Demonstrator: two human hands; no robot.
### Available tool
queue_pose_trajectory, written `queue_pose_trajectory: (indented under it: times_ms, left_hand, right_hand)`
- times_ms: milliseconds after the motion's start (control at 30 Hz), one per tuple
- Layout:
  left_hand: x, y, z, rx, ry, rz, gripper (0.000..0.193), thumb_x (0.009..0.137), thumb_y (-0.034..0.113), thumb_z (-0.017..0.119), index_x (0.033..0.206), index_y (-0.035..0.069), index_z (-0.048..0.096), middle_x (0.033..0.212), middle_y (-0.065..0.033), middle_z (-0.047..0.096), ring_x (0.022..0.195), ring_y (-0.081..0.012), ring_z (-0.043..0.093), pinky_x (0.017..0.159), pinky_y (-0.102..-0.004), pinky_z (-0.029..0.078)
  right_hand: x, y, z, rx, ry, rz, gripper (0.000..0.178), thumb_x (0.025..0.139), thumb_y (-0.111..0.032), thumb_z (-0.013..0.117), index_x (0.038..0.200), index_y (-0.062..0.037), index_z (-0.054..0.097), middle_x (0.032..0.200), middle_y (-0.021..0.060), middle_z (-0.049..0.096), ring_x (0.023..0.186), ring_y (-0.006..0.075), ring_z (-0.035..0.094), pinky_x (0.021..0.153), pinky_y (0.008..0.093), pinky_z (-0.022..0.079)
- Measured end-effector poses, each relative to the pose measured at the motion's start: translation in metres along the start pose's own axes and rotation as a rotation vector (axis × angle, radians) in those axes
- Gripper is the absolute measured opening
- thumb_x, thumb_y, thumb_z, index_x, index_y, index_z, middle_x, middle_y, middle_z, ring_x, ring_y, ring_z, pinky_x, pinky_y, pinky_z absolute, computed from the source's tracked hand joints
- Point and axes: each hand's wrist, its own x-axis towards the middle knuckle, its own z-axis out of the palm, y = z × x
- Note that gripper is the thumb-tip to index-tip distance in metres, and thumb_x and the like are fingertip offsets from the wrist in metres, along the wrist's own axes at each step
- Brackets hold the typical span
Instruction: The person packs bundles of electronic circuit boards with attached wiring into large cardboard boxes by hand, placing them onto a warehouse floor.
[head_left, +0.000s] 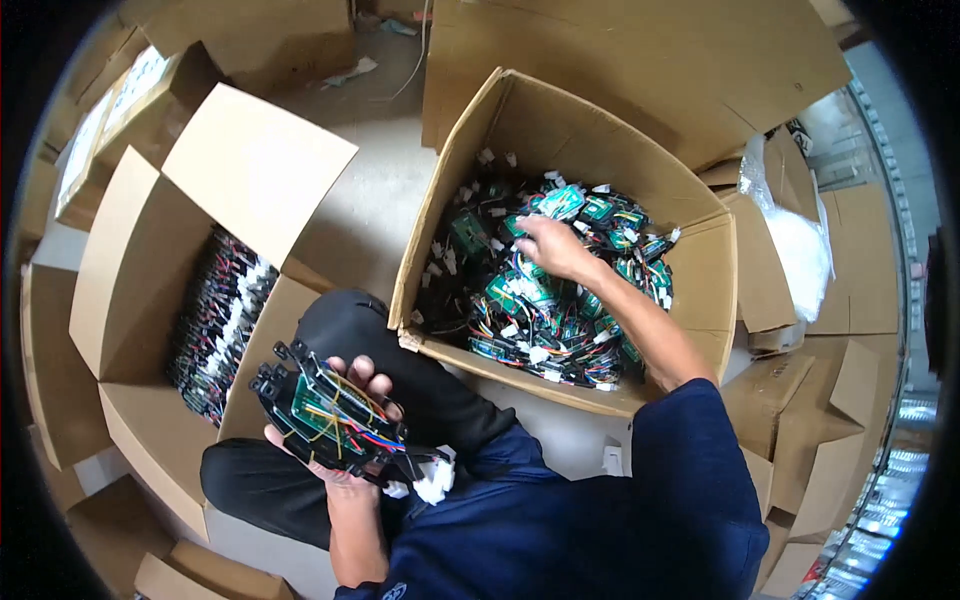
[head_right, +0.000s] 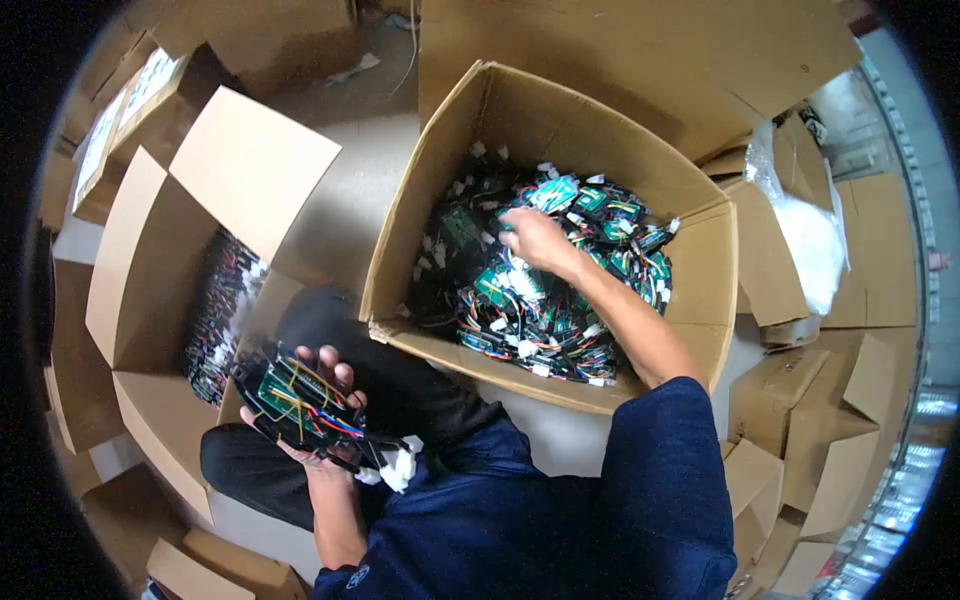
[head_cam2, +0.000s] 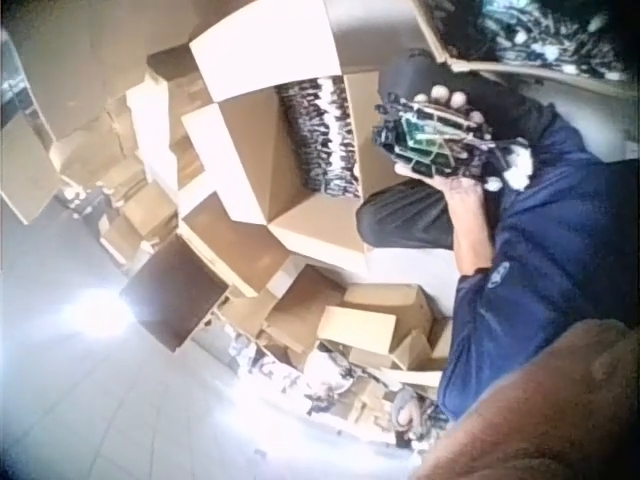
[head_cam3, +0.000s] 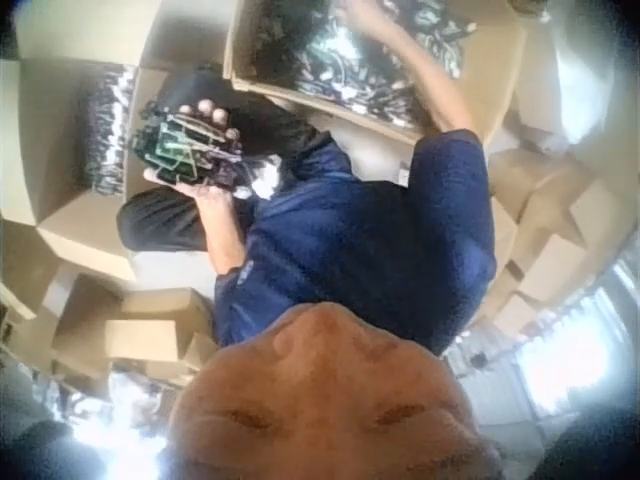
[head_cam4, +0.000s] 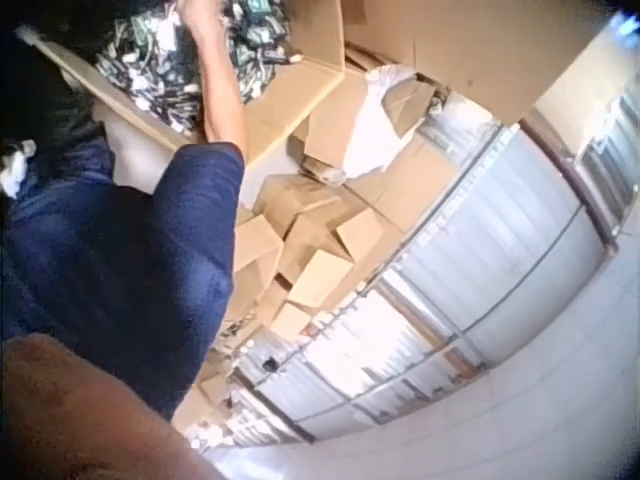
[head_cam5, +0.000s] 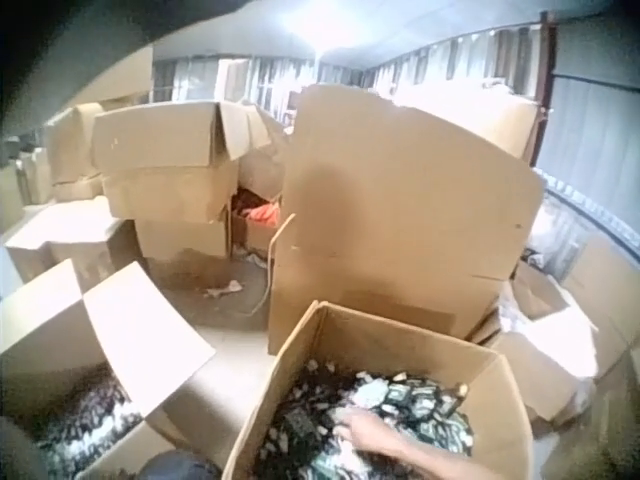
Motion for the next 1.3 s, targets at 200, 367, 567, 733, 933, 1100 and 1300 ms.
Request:
queue_pose_trajectory:
  times_ms: [200,367,567,733,933,1100,1300]
  left_hand:
    - [0.0,0.001,-0.004,0.012,0.049,0.002,0.103,0.077,0.078,0.071,0.143,0.003,0.045,0.129,-0.0195,0.056,0.119,-0.0394,0.057,0.094,-0.0558,0.053]
    - [0.003,-0.005,-0.005,-0.041,0.045,0.024,0.103,0.076,0.076,0.073,0.143,0.003,0.045,0.125,-0.0193,0.056,0.117,-0.0392,0.057,0.094,-0.0571,0.053]
    - [-0.002,-0.003,-0.006,-0.053,0.052,0.03,0.103,0.077,0.076,0.073,0.143,0.002,0.044,0.124,-0.0199,0.056,0.116,-0.0399,0.057,0.093,-0.0609,0.053]
    - [0.006,-0.005,-0.003,-0.07,0.016,0.032,0.103,0.079,0.075,0.071,0.144,0.001,0.043,0.125,-0.0208,0.055,0.117,-0.0407,0.057,0.094,-0.0616,0.054]
    - [0.003,-0.01,0.002,-0.019,0.056,-0.015,0.104,0.078,0.075,0.071,0.145,0.002,0.041,0.125,-0.0201,0.055,0.117,-0.0398,0.058,0.095,-0.061,0.054]
    - [-0.007,-0.005,0.009,0.003,0.179,0.05,0.105,0.076,0.078,0.072,0.144,0.003,0.043,0.123,-0.0184,0.057,0.115,-0.0378,0.06,0.094,-0.0595,0.055]
    - [0.003,-0.003,0.016,-0.053,0.094,0.037,0.108,0.077,0.084,0.063,0.147,0.005,0.041,0.127,-0.019,0.057,0.117,-0.0377,0.06,0.109,-0.0632,0.043]
  right_hand:
    - [-0.001,0.03,0.041,-0.345,-0.499,-0.291,0.038,0.077,-0.01,0.07,0.115,-0.006,0.065,0.115,0.0126,0.067,0.124,0.0321,0.058,0.107,0.0453,0.043]
    - [-0.021,0.023,0.004,-0.874,-0.648,-0.442,0.029,0.073,-0.027,0.081,0.097,-0.0113,0.075,0.101,0.0085,0.074,0.108,0.0281,0.066,0.102,0.0468,0.043]
    - [-0.023,0.04,-0.071,-0.365,-0.533,0.019,0.038,0.083,-0.039,0.08,0.088,-0.0019,0.074,0.085,0.0182,0.073,0.077,0.0332,0.07,0.071,0.0456,0.055]
    - [0.001,0.086,0.0,0.985,0.354,0.743,0.029,0.092,-0.035,0.077,0.09,-0.007,0.072,0.075,0.0018,0.067,0.062,0.0132,0.057,0.053,0.0309,0.043]
    - [0.076,0.115,0.047,0.307,0.711,1.157,0.067,0.086,-0.053,0.076,0.131,-0.0042,0.067,0.129,0.0239,0.065,0.118,0.0384,0.064,0.105,0.0464,0.048]
    - [0.093,0.033,0.061,0.243,0.849,1.159,0.051,0.084,-0.044,0.078,0.119,-0.0106,0.064,0.121,0.0275,0.054,0.111,0.0452,0.06,0.093,0.0532,0.05]
    - [0.034,0.088,0.004,0.128,1.02,0.602,0.05,0.077,-0.031,0.088,0.109,0.0013,0.068,0.104,0.0197,0.068,0.086,0.0305,0.067,0.079,0.0429,0.053]
